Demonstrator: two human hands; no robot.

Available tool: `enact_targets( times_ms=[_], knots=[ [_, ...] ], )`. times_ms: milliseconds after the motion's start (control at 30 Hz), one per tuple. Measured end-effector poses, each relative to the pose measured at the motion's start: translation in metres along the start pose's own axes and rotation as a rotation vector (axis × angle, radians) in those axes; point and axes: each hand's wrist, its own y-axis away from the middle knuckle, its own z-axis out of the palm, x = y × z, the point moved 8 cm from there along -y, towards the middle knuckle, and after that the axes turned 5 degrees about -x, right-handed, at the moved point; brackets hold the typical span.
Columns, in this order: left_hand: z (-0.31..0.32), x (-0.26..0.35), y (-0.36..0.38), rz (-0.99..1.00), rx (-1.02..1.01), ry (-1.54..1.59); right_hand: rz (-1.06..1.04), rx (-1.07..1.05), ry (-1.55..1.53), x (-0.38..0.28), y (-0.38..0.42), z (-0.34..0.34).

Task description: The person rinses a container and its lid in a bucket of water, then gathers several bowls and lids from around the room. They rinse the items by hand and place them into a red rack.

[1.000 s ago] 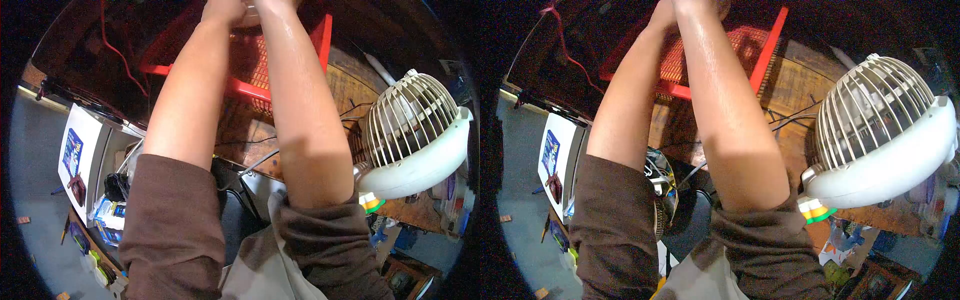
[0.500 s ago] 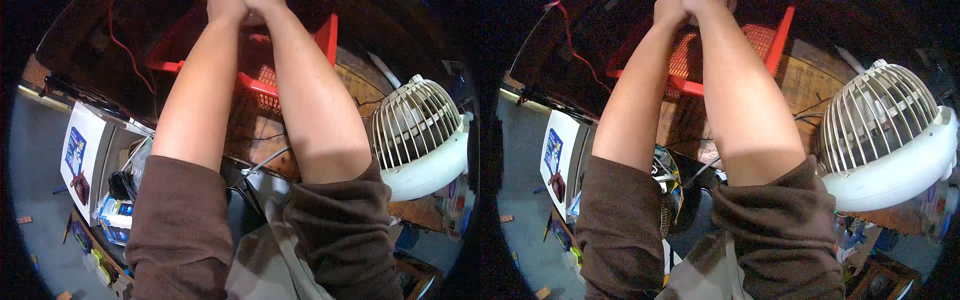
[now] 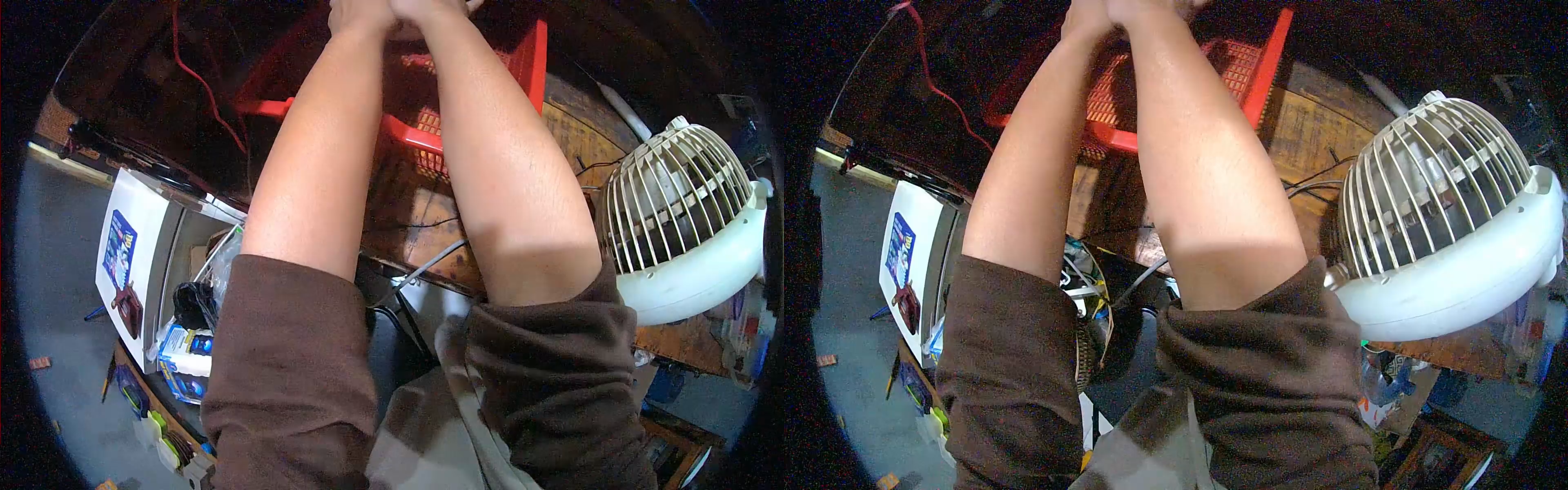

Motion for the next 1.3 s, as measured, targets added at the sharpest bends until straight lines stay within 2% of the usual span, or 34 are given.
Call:
enact_targets(
  times_ms=[33, 67, 133, 167, 233, 267, 300, 333, 367, 400, 433, 467, 500, 600, 633, 700, 833, 1000, 1067, 1300],
  knots=[
    [-0.003, 0.002, 0.003, -0.002, -0.002, 0.0, 0.003, 0.085, 0.012, -0.002, 0.004, -0.007],
    [-0.009, 0.005, 0.006, -0.003, 0.032, 0.005, 0.004, 0.081, 0.013, -0.005, 0.008, -0.006],
    [-0.023, 0.01, 0.011, 0.016, 0.1, 0.06, 0.185, 0.263, -0.071, -0.004, 0.029, -0.021],
    [-0.031, 0.011, 0.011, 0.038, 0.133, 0.112, 0.187, 0.264, -0.071, -0.012, 0.04, -0.027],
    [-0.046, 0.025, 0.018, 0.16, 0.141, 0.059, 0.271, 0.233, -0.229, -0.014, 0.063, -0.039],
    [-0.051, 0.031, 0.018, 0.256, 0.118, -0.03, 0.183, -0.013, -0.202, -0.014, 0.067, -0.044],
    [-0.054, 0.036, 0.026, 0.413, 0.043, -0.107, 0.14, 0.12, -0.126, -0.013, 0.07, -0.042],
    [-0.082, 0.06, 0.083, 0.486, 0.077, 0.109, 0.084, 0.128, -0.294, -0.013, 0.096, -0.055],
    [-0.088, 0.056, 0.105, 0.352, -0.005, 0.378, -0.022, 0.245, -0.524, -0.016, 0.13, -0.062],
    [-0.088, 0.02, 0.122, 0.214, -0.175, 0.513, -0.075, 0.183, -0.7, -0.015, 0.144, -0.061],
    [-0.11, 0.013, 0.161, 0.144, -0.012, 0.798, -0.333, 0.432, -0.638, -0.01, 0.159, -0.038],
    [-0.123, 0.0, 0.196, 0.12, 0.144, 0.963, -0.454, 0.341, -0.681, -0.013, 0.182, -0.035],
    [-0.136, -0.014, 0.231, 0.036, 0.245, 1.023, -0.495, 0.322, -0.595, -0.013, 0.209, -0.041],
    [-0.157, -0.091, 0.31, -0.309, 0.528, 1.02, -0.6, 0.074, -0.683, 0.008, 0.267, -0.036],
    [-0.159, -0.104, 0.33, -0.353, 0.596, 0.955, -0.642, 0.065, -0.622, 0.014, 0.283, -0.044],
    [-0.156, -0.119, 0.357, -0.414, 0.621, 0.855, -0.599, -0.007, -0.637, 0.038, 0.309, -0.044],
    [-0.121, -0.124, 0.384, -0.461, 0.429, 0.917, -0.421, 0.0, -0.553, 0.087, 0.343, -0.054],
    [-0.071, -0.065, 0.418, -0.43, 0.116, 1.039, -0.157, 0.047, -0.591, 0.142, 0.391, -0.08],
    [-0.05, -0.03, 0.439, -0.443, -0.052, 1.134, 0.057, 0.11, -0.789, 0.171, 0.419, -0.087],
    [-0.017, 0.052, 0.519, -0.354, -0.435, 1.18, 0.234, 0.454, -0.822, 0.242, 0.546, -0.158]
  ],
)
